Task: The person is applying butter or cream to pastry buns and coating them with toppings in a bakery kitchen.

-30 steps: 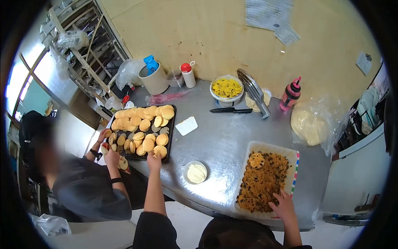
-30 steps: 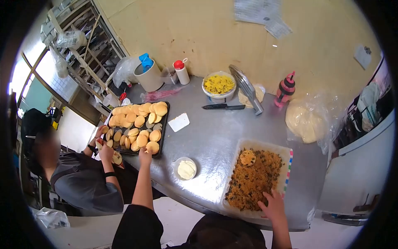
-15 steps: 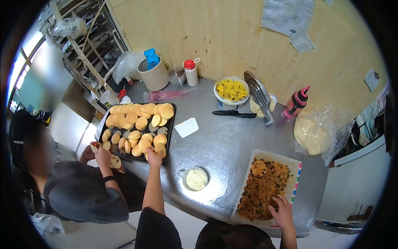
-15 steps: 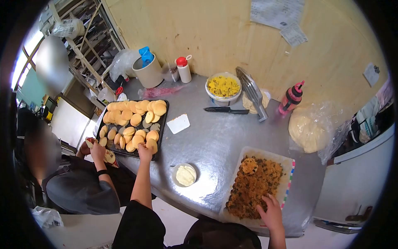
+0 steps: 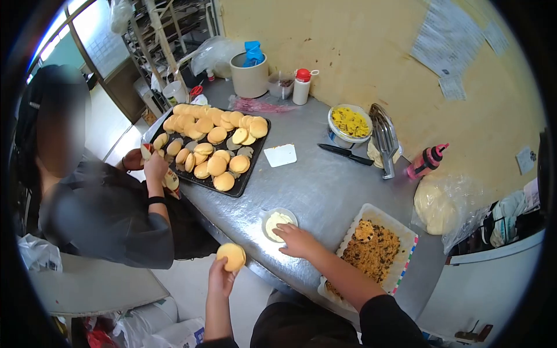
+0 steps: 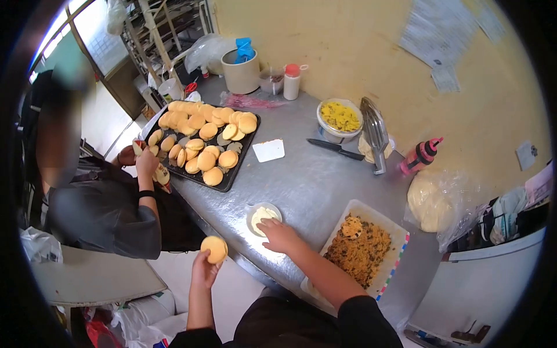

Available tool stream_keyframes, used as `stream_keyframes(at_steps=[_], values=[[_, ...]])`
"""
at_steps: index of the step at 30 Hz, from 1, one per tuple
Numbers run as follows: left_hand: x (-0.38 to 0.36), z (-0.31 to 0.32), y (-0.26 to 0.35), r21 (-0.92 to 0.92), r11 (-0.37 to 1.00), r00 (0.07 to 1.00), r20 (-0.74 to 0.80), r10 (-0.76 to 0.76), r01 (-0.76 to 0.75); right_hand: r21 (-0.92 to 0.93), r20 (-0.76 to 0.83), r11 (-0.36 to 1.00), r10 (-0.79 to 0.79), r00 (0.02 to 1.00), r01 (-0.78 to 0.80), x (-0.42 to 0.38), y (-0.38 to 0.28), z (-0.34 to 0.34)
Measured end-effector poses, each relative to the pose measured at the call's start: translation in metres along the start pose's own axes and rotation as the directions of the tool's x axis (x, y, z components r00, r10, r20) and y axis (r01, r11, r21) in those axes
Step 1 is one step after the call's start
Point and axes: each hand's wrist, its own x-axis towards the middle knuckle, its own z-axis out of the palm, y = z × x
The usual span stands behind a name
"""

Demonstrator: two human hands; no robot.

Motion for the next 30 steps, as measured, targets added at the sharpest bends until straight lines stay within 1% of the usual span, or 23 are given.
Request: stream_keyframes(at_steps=[1,4,5,8,11,12,14,15,17,18,19,20,21,22,24,25,26,27,28,29,30], values=[[-0.012,-0.007,-0.005,-0.008,1.000,0.999,-0.044,0.000,-0.001,-0.092,0.018,0.994,-0.053,0.998,0.055,0.006,0.003,0.008],[-0.038,-0.023,-0.010,-0.028,1.000,0.989,-0.147,0.006,-0.010,-0.179,0.221,0.984,0.031,0.975,0.009,0.015,0.007,0.020],[-0.043,-0.027,-0.010,-0.031,0.999,0.988,-0.154,0.011,-0.016,-0.198,0.139,0.979,-0.015,0.990,0.043,0.013,0.007,0.024],[-0.051,-0.032,-0.012,-0.008,0.999,0.984,-0.174,0.035,-0.037,-0.228,0.140,0.972,-0.025,0.990,0.057,0.012,0.011,0.032],[-0.049,-0.036,-0.017,-0.020,0.999,0.987,-0.159,0.030,-0.034,-0.176,0.064,0.982,-0.053,0.997,0.064,0.012,0.010,0.031],[-0.049,-0.032,-0.019,-0.021,0.999,0.988,-0.152,0.025,-0.028,-0.133,0.083,0.991,-0.022,0.996,0.033,0.013,0.009,0.029],[-0.046,-0.025,-0.024,-0.033,0.999,0.996,-0.086,-0.001,-0.002,-0.047,0.121,0.998,0.040,0.992,-0.034,0.016,0.009,0.023],[-0.045,-0.021,-0.026,-0.037,0.999,0.999,-0.052,-0.013,0.011,0.060,0.154,0.995,0.066,0.986,-0.076,0.019,0.011,0.018],[-0.044,-0.005,-0.028,0.007,1.000,0.999,-0.037,-0.016,0.016,0.270,0.222,0.948,0.107,0.969,-0.166,0.027,0.013,0.005],[-0.043,0.005,-0.029,0.031,0.999,0.999,-0.028,-0.018,0.019,0.471,0.254,0.835,0.182,0.950,-0.285,0.029,0.012,-0.003],[-0.040,0.011,-0.032,0.029,0.999,1.000,-0.011,-0.023,0.023,0.642,0.299,0.665,0.243,0.923,-0.383,0.029,0.011,-0.010],[-0.043,0.025,-0.028,-0.007,0.999,0.999,0.025,-0.047,0.048,0.770,0.352,0.451,0.290,0.890,-0.451,0.028,0.007,-0.020],[-0.041,0.033,-0.029,-0.022,0.998,0.995,0.076,-0.063,0.065,0.873,0.398,0.183,0.273,0.876,-0.453,0.022,-0.002,-0.033],[-0.040,0.039,-0.030,-0.038,0.996,0.989,0.126,-0.080,0.086,0.918,0.343,0.106,0.267,0.901,-0.381,0.012,-0.013,-0.045],[-0.048,0.063,-0.024,-0.053,0.981,0.955,0.246,-0.167,0.185,0.973,0.230,-0.052,0.272,0.934,-0.225,-0.022,-0.035,-0.059],[-0.054,0.076,-0.022,-0.057,0.970,0.929,0.305,-0.210,0.237,0.981,0.151,0.082,0.240,0.959,-0.174,-0.042,-0.045,-0.059],[-0.060,0.089,-0.022,-0.020,0.969,0.919,0.323,-0.226,0.245,0.970,0.075,0.212,0.198,0.977,-0.118,-0.060,-0.054,-0.060],[-0.066,0.102,-0.024,0.020,0.967,0.907,0.342,-0.244,0.252,0.873,-0.106,0.486,0.101,0.989,0.044,-0.075,-0.065,-0.069],[-0.069,0.111,-0.027,0.061,0.964,0.895,0.360,-0.264,0.260,0.680,-0.248,0.705,-0.038,0.968,0.202,-0.091,-0.078,-0.081],[-0.069,0.112,-0.033,0.073,0.958,0.857,0.433,-0.280,0.277,0.413,-0.335,0.845,-0.204,0.920,0.338,-0.103,-0.088,-0.091],[-0.072,0.119,-0.036,0.084,0.949,0.852,0.422,-0.311,0.305,0.279,-0.344,0.893,-0.252,0.905,0.355,-0.114,-0.093,-0.100]])
